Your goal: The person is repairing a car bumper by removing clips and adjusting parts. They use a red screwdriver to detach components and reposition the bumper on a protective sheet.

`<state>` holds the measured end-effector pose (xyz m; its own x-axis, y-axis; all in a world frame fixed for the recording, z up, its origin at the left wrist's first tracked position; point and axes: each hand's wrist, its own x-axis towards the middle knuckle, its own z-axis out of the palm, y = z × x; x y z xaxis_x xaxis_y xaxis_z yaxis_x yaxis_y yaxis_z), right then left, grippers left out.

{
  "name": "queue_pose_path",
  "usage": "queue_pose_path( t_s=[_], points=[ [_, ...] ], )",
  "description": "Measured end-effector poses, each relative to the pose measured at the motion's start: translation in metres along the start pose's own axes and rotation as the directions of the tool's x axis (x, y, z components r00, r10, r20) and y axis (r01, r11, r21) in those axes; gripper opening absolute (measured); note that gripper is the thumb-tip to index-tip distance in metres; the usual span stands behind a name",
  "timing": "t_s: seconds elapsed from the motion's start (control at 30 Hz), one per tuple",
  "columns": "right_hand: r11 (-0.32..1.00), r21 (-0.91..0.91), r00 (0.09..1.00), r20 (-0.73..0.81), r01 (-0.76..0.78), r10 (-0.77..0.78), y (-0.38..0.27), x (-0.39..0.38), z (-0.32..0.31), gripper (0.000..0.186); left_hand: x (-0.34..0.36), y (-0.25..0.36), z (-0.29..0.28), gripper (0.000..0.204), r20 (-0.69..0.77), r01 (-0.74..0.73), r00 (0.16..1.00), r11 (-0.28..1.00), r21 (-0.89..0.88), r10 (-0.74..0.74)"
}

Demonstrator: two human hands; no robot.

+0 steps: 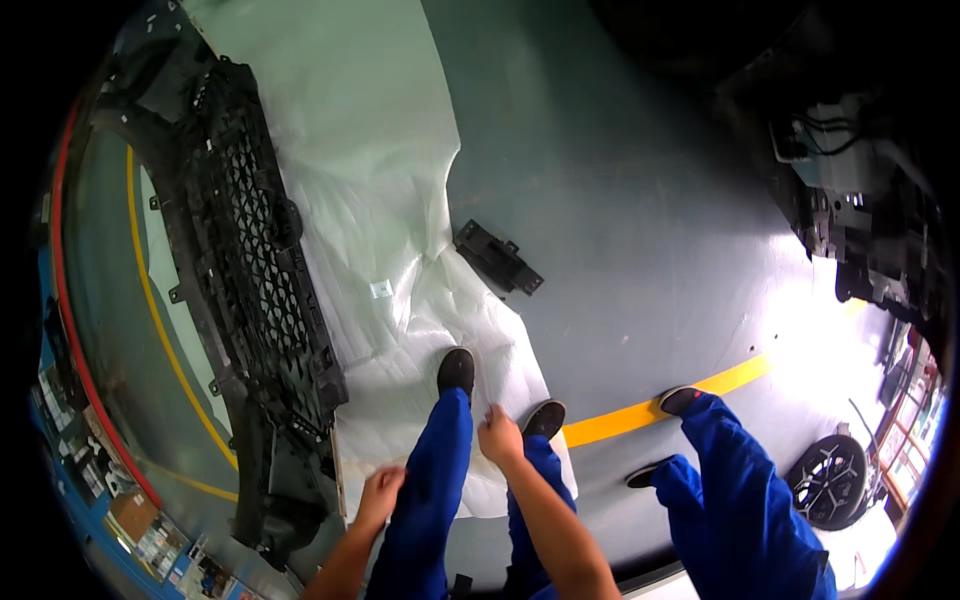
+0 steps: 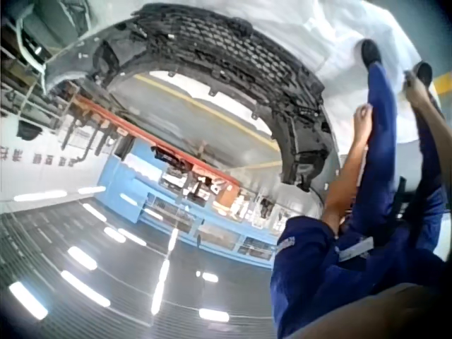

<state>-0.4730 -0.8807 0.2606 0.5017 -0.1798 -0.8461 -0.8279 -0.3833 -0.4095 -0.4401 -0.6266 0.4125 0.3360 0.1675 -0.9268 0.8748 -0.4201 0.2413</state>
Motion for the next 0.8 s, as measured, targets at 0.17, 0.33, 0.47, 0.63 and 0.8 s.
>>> queue_pose_path(
  t_s=[0.17, 0.33, 0.47, 0.63, 0.8],
  points=[
    [0.987, -0.003, 0.986, 0.024, 0.164, -0.164, -0.086, 0.072, 0.023, 0.038, -0.103, 0.016, -0.017, 0.037, -0.028, -0.27, 0.953, 0.891, 0.366, 0.3],
    [0.944, -0.2, 0.897, -0.309, 0.263, -0.316, -0.082, 0.119, 0.038, 0.029, -0.071, 0.088, 0.013, 0.039, 0.148, -0.627, 0.754, 0.635, 0.45, 0.64],
    [0.959, -0.17, 0.695, -0.661, 0.228, -0.283, -0.048, 0.194, 0.006, 0.026, 0.024, 0.15, 0.05, 0.04, 0.277, -0.755, 0.65, 0.562, 0.336, 0.708],
    [0.993, 0.061, 0.808, -0.587, 0.101, -0.046, 0.015, 0.239, 0.006, 0.024, 0.049, 0.208, 0.044, 0.042, 0.309, -0.785, 0.583, 0.424, 0.451, 0.751],
    [0.993, -0.014, 0.731, -0.675, 0.121, -0.099, 0.011, 0.243, 0.035, 0.052, 0.068, 0.201, 0.048, 0.048, 0.294, -0.79, 0.389, 0.152, 0.594, 0.873]
  ],
)
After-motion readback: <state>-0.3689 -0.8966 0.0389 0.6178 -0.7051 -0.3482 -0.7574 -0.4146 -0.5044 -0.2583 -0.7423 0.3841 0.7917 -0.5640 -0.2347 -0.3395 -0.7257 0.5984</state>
